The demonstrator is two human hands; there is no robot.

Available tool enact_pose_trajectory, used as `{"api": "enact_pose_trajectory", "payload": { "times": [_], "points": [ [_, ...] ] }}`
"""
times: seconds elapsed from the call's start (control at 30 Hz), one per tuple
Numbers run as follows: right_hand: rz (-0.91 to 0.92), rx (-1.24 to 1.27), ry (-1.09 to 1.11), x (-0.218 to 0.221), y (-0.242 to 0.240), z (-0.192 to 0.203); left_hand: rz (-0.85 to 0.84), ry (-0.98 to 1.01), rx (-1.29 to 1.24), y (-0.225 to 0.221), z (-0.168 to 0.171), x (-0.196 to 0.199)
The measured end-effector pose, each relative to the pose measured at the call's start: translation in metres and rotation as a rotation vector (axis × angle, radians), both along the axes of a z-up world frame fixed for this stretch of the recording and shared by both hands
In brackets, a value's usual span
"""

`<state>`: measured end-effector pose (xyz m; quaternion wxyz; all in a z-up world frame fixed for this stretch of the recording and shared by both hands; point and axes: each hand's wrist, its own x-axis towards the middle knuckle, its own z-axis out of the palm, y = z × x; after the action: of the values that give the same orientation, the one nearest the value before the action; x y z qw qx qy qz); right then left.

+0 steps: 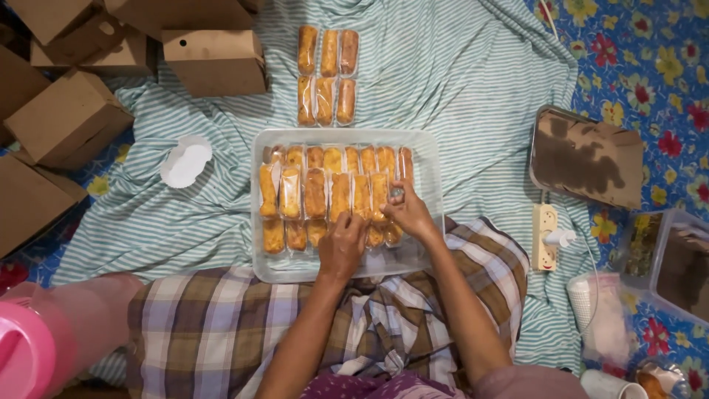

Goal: Wrapping individual pastries in plastic film and organizing them in a tray for packaging.

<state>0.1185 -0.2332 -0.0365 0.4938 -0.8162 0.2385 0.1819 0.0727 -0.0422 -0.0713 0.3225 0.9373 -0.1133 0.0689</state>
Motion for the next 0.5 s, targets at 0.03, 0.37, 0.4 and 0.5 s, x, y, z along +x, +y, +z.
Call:
{"api": "enact_pose_trajectory", "payload": {
  "times": [0.03, 0.37, 0.4, 0.5],
  "points": [
    [0.018, -0.035, -0.008, -0.001, 0.004, 0.005, 0.003, -0.038, -0.020, 0.000, 0.004, 0.000],
    [0.097, -0.164, -0.071, -0.001, 0.010, 0.021, -0.047, -0.146, -0.135, -0.003, -0.009, 0.002],
    [0.096, -0.164, -0.071, -0.001, 0.009, 0.020, -0.048, -0.146, -0.135, -0.002, -0.009, 0.002],
    [0.087, -0.160, -0.092, -0.001, 0.007, 0.015, -0.062, -0.144, -0.133, -0.001, -0.009, 0.003]
  ]
}}
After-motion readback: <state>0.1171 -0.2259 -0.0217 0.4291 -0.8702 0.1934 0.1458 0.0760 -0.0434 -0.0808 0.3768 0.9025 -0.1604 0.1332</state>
